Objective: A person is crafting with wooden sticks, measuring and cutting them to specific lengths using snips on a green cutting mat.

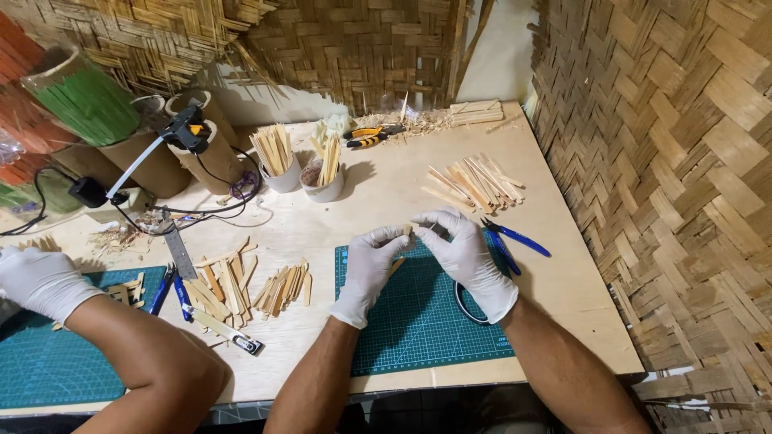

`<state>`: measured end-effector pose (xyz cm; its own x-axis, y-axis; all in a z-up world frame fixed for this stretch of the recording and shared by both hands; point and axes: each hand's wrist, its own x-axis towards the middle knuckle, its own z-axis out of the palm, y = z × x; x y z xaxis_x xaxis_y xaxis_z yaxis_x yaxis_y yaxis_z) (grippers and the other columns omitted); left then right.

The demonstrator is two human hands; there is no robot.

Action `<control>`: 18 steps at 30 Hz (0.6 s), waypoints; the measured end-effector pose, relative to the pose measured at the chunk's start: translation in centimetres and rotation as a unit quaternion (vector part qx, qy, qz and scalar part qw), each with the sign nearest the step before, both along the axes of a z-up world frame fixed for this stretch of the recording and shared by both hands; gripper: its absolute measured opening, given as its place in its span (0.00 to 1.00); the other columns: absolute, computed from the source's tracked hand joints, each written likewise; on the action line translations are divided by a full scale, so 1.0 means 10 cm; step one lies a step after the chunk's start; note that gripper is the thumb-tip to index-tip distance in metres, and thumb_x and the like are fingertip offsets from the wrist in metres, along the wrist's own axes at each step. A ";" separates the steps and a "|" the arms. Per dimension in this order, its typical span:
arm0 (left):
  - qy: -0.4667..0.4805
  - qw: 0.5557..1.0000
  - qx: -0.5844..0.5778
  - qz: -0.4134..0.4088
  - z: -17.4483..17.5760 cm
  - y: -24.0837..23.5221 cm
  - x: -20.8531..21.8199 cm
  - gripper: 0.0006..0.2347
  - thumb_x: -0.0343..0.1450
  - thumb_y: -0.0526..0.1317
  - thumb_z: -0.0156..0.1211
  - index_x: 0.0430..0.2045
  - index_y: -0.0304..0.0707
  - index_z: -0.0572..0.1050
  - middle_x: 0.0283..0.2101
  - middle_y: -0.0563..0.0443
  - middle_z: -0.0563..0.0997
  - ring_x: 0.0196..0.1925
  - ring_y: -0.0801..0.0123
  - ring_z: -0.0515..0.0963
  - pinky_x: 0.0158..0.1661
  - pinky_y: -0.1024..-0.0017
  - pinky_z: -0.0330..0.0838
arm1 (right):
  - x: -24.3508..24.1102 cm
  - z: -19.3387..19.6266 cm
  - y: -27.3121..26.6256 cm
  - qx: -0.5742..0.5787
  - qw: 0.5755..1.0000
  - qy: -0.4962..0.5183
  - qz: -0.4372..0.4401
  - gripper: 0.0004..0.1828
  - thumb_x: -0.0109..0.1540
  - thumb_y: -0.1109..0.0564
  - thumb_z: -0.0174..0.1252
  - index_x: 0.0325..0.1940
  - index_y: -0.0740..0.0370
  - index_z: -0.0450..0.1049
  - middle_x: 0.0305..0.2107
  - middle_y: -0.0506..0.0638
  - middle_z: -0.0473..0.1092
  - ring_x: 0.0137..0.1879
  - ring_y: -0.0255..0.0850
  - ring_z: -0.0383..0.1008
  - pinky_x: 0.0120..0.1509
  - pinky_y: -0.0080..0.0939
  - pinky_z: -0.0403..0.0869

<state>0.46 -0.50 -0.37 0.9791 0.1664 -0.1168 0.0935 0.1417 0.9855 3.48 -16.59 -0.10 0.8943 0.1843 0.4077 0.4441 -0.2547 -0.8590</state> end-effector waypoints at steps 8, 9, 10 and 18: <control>0.003 0.999 0.039 -0.016 -0.22 -0.04 0.07 0.13 0.63 0.33 0.75 0.40 0.37 0.85 0.34 0.47 0.87 0.37 0.75 0.80 0.41 0.73 0.80 | 0.00 0.00 0.03 0.025 0.998 0.050 0.009 0.06 0.59 0.59 0.70 0.41 0.55 0.85 0.29 0.49 0.76 0.32 0.33 0.76 0.37 0.32 0.76; -0.007 0.998 0.057 -0.018 -0.25 -0.03 0.07 0.13 0.63 0.33 0.76 0.40 0.38 0.85 0.33 0.46 0.87 0.36 0.76 0.80 0.40 0.75 0.80 | -0.01 0.01 0.03 0.030 0.998 0.059 0.010 0.06 0.58 0.60 0.71 0.40 0.57 0.85 0.29 0.51 0.76 0.33 0.34 0.76 0.38 0.33 0.76; -0.007 0.998 0.057 -0.018 -0.22 -0.03 0.06 0.13 0.63 0.33 0.76 0.40 0.38 0.85 0.33 0.46 0.87 0.36 0.76 0.80 0.40 0.75 0.80 | 0.01 -0.04 0.03 0.030 0.998 0.059 0.010 0.06 0.58 0.60 0.71 0.40 0.57 0.85 0.29 0.51 0.76 0.33 0.34 0.76 0.38 0.33 0.76; -0.025 0.993 0.098 -0.063 -0.05 -0.07 -0.05 0.12 0.66 0.35 0.73 0.43 0.44 0.85 0.39 0.46 0.88 0.43 0.69 0.84 0.46 0.67 0.80 | 0.05 -0.05 -0.02 0.053 0.990 0.128 0.008 0.05 0.57 0.61 0.71 0.37 0.59 0.84 0.23 0.46 0.76 0.29 0.28 0.72 0.34 0.28 0.73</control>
<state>-0.04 -1.21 -0.86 0.9974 0.0563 -0.0452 0.0487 -0.0621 0.9969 4.00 -16.82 -0.59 0.9682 0.1673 0.1861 0.2120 -0.1525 -0.9653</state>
